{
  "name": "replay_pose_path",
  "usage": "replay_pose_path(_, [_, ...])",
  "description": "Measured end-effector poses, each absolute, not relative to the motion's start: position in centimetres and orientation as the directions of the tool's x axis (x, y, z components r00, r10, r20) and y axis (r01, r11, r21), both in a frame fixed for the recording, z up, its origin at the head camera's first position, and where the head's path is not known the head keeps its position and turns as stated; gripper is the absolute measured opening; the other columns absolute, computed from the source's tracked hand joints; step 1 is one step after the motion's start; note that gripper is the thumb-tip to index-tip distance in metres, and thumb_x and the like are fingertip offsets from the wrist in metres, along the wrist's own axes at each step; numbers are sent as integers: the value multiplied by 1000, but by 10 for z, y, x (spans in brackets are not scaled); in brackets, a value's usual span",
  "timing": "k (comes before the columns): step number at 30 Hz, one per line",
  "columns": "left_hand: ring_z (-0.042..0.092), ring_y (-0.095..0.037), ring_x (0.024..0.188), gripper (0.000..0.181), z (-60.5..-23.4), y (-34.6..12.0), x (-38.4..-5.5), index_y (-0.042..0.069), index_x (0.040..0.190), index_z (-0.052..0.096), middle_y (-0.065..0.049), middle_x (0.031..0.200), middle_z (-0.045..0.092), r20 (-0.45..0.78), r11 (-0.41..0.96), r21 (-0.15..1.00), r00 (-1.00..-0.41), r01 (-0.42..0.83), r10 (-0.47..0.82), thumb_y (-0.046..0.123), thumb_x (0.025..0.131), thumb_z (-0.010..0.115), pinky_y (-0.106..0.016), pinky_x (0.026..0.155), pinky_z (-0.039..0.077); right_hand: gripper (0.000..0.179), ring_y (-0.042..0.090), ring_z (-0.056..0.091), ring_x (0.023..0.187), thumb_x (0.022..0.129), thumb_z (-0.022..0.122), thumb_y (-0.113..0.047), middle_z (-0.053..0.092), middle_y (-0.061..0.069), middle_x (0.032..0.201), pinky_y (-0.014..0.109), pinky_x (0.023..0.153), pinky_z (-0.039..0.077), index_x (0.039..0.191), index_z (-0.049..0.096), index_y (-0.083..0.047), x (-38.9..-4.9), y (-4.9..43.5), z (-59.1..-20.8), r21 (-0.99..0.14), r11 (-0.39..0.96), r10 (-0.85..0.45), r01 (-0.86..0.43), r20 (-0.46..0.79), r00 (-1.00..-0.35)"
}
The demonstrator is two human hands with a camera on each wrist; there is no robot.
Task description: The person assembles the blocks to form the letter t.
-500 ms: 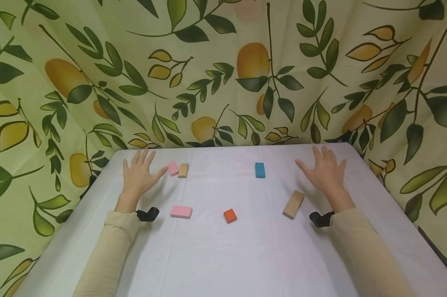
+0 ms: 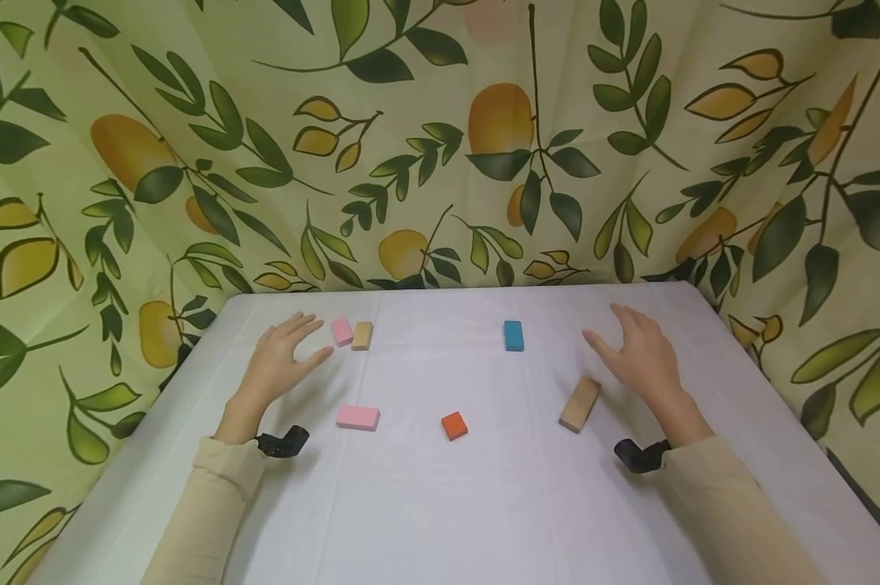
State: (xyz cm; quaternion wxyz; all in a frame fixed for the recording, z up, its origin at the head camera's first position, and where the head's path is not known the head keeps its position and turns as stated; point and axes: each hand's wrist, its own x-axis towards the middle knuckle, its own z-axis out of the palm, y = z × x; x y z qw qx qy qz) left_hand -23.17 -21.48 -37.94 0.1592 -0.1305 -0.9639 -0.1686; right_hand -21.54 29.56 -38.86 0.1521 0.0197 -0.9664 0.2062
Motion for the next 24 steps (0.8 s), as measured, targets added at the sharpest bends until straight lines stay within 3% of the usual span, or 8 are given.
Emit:
replay_pose_path(5, [50,-37,131,53,-382,-217,-223,8,131,59,-16,137,58,310,842,400,-918,362,247,33,86,70,-56,110,37,75,57,38,124,94,54,-50,41,40,137,70,98,34,140,39,7,-208,294,-391,-422,901,17,-102,270,-963])
replay_pose_path(13, [51,-36,130,48,-391,-224,-219,9,130,60,-15,134,60,183,780,526,-941,340,286,28,87,70,-54,108,40,70,56,41,121,93,58,-42,46,39,132,68,94,36,137,43,10,-197,291,-398,-457,877,-15,-150,285,-958])
replay_pose_path(20, [62,-30,105,41,-400,-226,-213,3,122,65,-15,113,69,156,717,589,-923,372,351,19,85,72,-51,95,47,68,49,50,110,93,60,-40,52,36,125,62,82,44,137,43,9,-190,289,-404,-478,863,-54,-166,239,-970])
replay_pose_path(24, [62,-28,98,40,-405,-228,-211,3,121,66,-16,107,70,119,685,624,-912,376,392,19,85,72,-42,85,47,68,48,51,108,93,59,-40,53,35,124,59,80,45,138,43,8,-187,289,-407,-496,853,-69,-161,199,-978])
